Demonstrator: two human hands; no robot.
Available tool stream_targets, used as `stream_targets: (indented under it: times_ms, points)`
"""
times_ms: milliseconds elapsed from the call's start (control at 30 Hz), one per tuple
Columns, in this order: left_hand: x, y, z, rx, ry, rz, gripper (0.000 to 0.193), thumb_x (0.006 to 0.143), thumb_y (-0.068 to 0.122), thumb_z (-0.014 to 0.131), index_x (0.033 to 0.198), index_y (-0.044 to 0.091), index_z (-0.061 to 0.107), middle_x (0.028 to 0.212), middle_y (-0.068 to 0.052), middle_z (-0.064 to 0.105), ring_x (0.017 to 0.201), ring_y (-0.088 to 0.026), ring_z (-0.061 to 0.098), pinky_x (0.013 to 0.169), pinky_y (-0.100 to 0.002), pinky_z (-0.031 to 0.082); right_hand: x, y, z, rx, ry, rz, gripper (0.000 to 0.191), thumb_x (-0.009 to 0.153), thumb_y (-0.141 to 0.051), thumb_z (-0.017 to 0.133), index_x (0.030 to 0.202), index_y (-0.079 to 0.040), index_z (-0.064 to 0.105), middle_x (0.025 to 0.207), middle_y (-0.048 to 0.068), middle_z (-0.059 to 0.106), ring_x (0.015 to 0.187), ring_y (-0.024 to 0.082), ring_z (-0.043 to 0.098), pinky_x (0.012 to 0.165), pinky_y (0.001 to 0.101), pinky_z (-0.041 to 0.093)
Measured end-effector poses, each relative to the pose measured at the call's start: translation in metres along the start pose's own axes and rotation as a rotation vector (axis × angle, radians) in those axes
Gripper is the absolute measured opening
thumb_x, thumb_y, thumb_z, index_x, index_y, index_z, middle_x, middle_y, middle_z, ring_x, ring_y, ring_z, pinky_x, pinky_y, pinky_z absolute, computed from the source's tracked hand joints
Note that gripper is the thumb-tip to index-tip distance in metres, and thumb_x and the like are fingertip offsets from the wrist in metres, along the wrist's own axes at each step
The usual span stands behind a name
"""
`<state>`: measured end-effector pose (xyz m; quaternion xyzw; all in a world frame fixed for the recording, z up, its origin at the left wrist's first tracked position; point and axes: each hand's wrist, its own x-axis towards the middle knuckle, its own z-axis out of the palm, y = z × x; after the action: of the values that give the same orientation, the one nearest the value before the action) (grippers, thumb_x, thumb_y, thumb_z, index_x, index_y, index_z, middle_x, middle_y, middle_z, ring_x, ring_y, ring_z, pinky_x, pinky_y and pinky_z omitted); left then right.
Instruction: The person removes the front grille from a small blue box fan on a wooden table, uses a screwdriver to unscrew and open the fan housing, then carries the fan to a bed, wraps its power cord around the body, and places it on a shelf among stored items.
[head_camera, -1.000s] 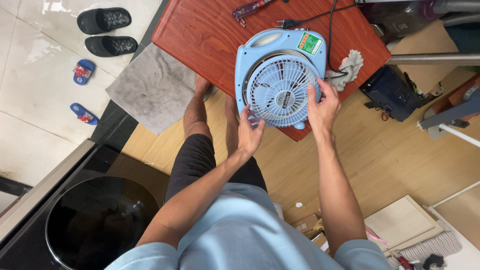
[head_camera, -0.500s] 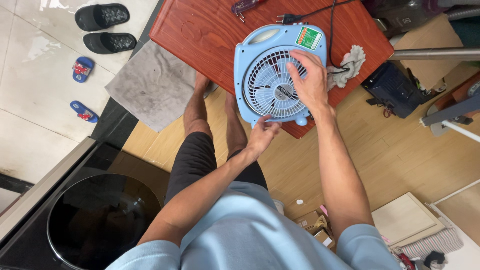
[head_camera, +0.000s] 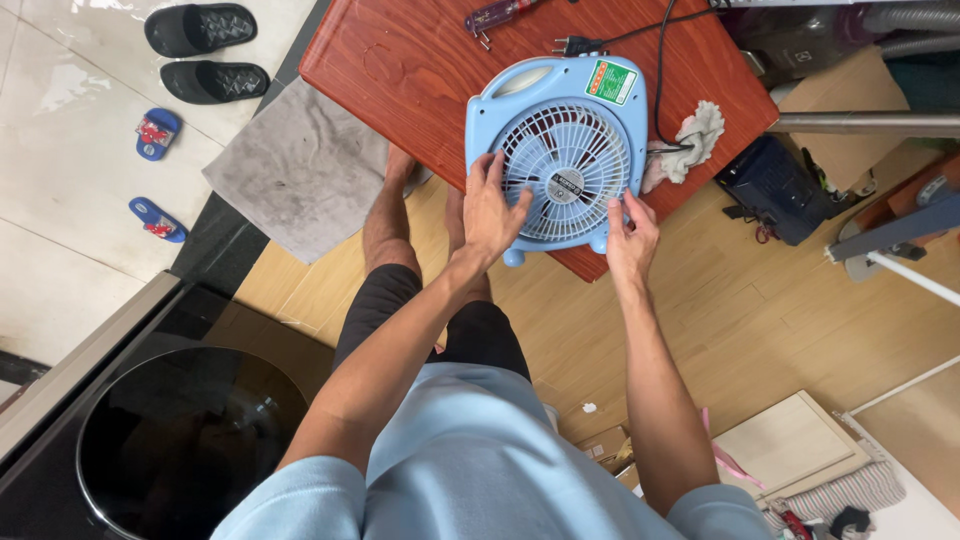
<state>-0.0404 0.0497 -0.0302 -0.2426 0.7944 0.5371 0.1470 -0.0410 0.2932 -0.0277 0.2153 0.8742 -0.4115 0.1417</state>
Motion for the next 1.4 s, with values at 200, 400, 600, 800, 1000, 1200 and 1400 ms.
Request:
stream_targets:
  times_ms: [200,400,600,800,1000,1200,1400]
  points:
    - [-0.017,-0.009,-0.007,-0.004,0.011,-0.003,0.057,0.085,0.024,0.075,0.129,-0.008,0.058,0.143,-0.022,0.048,0.131,-0.039,0.052,0.110,-0.044,0.045,0.006,-0.012,0.000,0.121,0.008,-0.059,0.047,0.103,-0.018,0.069,0.144,0.001,0.058,0.142,0.015,0.057,0.122,0.023,0.063,0.093,0.0332,0.058]
    - [-0.039,-0.015,-0.010,-0.074,-0.043,-0.055,0.056,0.090,0.026,0.072,0.132,-0.007,0.056,0.142,-0.021,0.049,0.130,-0.038,0.054,0.110,-0.043,0.046,0.019,-0.025,0.003,0.159,-0.040,-0.066,0.048,0.102,-0.015,0.068,0.146,0.000,0.056,0.139,0.016,0.061,0.122,0.023,0.064,0.091,0.0317,0.060]
    - [-0.044,-0.019,-0.005,-0.164,-0.068,-0.147,0.061,0.087,0.028,0.074,0.134,-0.006,0.055,0.143,-0.020,0.048,0.129,-0.035,0.055,0.107,-0.041,0.047,0.032,-0.027,0.004,0.060,-0.017,-0.074,0.054,0.100,-0.020,0.073,0.145,0.002,0.053,0.135,0.021,0.065,0.118,0.024,0.065,0.087,0.0339,0.059]
    - [-0.042,-0.023,-0.004,-0.162,-0.062,-0.159,0.065,0.085,0.031,0.075,0.135,-0.006,0.055,0.146,-0.019,0.047,0.132,-0.034,0.053,0.109,-0.041,0.046,0.042,-0.024,0.006,-0.010,0.006,-0.220,0.043,0.101,-0.020,0.077,0.133,0.005,0.062,0.126,0.022,0.070,0.114,0.025,0.069,0.091,0.0351,0.058]
    - [-0.044,-0.027,-0.006,-0.172,-0.089,-0.171,0.065,0.085,0.031,0.075,0.134,-0.006,0.055,0.149,-0.018,0.044,0.135,-0.034,0.052,0.109,-0.042,0.046,0.044,-0.028,0.009,-0.002,-0.006,-0.126,0.041,0.099,-0.021,0.075,0.129,0.004,0.064,0.119,0.018,0.073,0.103,0.021,0.069,0.073,0.0306,0.057]
    - [-0.044,-0.031,-0.004,-0.168,-0.090,-0.131,0.068,0.086,0.028,0.074,0.140,-0.006,0.052,0.150,-0.019,0.042,0.138,-0.034,0.048,0.112,-0.043,0.045,0.042,-0.028,0.012,-0.037,-0.006,-0.152,0.040,0.099,-0.021,0.076,0.129,0.003,0.065,0.114,0.017,0.072,0.103,0.020,0.069,0.072,0.0294,0.058]
    - [-0.043,-0.037,-0.004,-0.142,-0.104,-0.126,0.070,0.085,0.027,0.075,0.142,-0.005,0.049,0.150,-0.021,0.041,0.139,-0.036,0.046,0.113,-0.043,0.044,0.039,-0.029,0.014,-0.075,0.010,-0.151,0.040,0.098,-0.023,0.077,0.128,0.002,0.067,0.108,0.015,0.073,0.099,0.019,0.069,0.068,0.0292,0.057]
